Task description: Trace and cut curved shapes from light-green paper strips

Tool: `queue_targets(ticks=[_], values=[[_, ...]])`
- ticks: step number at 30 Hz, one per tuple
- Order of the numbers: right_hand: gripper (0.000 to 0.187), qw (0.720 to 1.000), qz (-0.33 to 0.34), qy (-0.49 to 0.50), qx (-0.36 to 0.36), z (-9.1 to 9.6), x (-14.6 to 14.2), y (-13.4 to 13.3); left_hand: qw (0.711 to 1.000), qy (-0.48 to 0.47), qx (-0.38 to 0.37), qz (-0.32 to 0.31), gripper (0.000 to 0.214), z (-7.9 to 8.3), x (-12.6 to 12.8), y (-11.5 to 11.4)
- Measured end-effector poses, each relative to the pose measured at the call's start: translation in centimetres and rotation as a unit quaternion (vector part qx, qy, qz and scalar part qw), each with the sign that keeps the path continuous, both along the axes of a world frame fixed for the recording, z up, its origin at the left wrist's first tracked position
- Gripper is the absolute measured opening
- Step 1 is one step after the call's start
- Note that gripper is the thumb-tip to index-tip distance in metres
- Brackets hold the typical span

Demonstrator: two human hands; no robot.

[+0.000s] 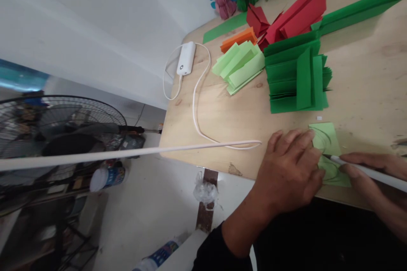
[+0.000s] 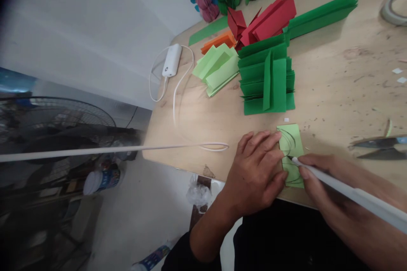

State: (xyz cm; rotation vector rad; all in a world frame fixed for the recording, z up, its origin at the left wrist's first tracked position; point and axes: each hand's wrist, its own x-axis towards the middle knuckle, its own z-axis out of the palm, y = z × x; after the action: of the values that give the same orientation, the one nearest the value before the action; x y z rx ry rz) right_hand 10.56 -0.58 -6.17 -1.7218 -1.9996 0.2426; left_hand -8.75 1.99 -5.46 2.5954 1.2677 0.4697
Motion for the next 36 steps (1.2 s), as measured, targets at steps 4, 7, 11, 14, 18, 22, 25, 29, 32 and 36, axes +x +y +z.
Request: queue_targets(ticks=[4, 7, 11, 14, 18, 22, 25, 29, 32, 36], values=[[0.028, 1.000, 0.012, -0.002, 0.000, 0.1, 0.0, -0.1, 1.000, -0.004, 0.005, 0.002, 0.030, -0.1, 0.0, 0.0], [0.027, 1.000, 0.011, -0.006, 0.009, 0.0, 0.1, -0.1, 1.000, 0.001, 0.002, -0.001, 0.030, -0.1, 0.0, 0.0], [0.028, 1.000, 0.000, -0.016, 0.010, -0.1, 0.2, 0.1, 1.000, 0.006, 0.000, -0.002, 0.030, 0.0, 0.0, 0.0], [0.028, 1.000, 0.000, -0.016, 0.001, 0.0, 0.1, 0.0, 1.000, 0.004, 0.003, -0.002, 0.029, -0.1, 0.0, 0.0], [0.025, 1.000, 0.006, -0.011, 0.022, -0.1, 0.3, -0.1, 1.000, -0.004, 0.009, 0.000, 0.029, -0.1, 0.0, 0.0], [0.026, 0.999, 0.017, -0.011, 0.036, -0.5, 0.9, 0.0, 1.000, -0.006, 0.010, 0.002, 0.029, 0.0, 0.0, 0.0], [0.025, 1.000, 0.012, -0.010, 0.027, -0.8, 1.3, 0.0, 1.000, -0.003, 0.008, 0.002, 0.029, 0.0, 0.0, 0.0], [0.026, 1.000, -0.001, 0.005, 0.011, -0.8, 1.3, -0.3, 1.000, -0.007, 0.008, 0.004, 0.028, 0.0, 0.1, 0.0], [0.027, 1.000, -0.016, 0.007, -0.002, -0.6, 1.0, -0.4, 1.000, -0.012, 0.011, 0.004, 0.027, -0.1, 0.1, 0.0], [0.030, 0.999, -0.025, 0.012, -0.018, -0.2, 0.6, -0.2, 1.000, -0.010, 0.012, 0.002, 0.027, -0.2, 0.1, 0.0]])
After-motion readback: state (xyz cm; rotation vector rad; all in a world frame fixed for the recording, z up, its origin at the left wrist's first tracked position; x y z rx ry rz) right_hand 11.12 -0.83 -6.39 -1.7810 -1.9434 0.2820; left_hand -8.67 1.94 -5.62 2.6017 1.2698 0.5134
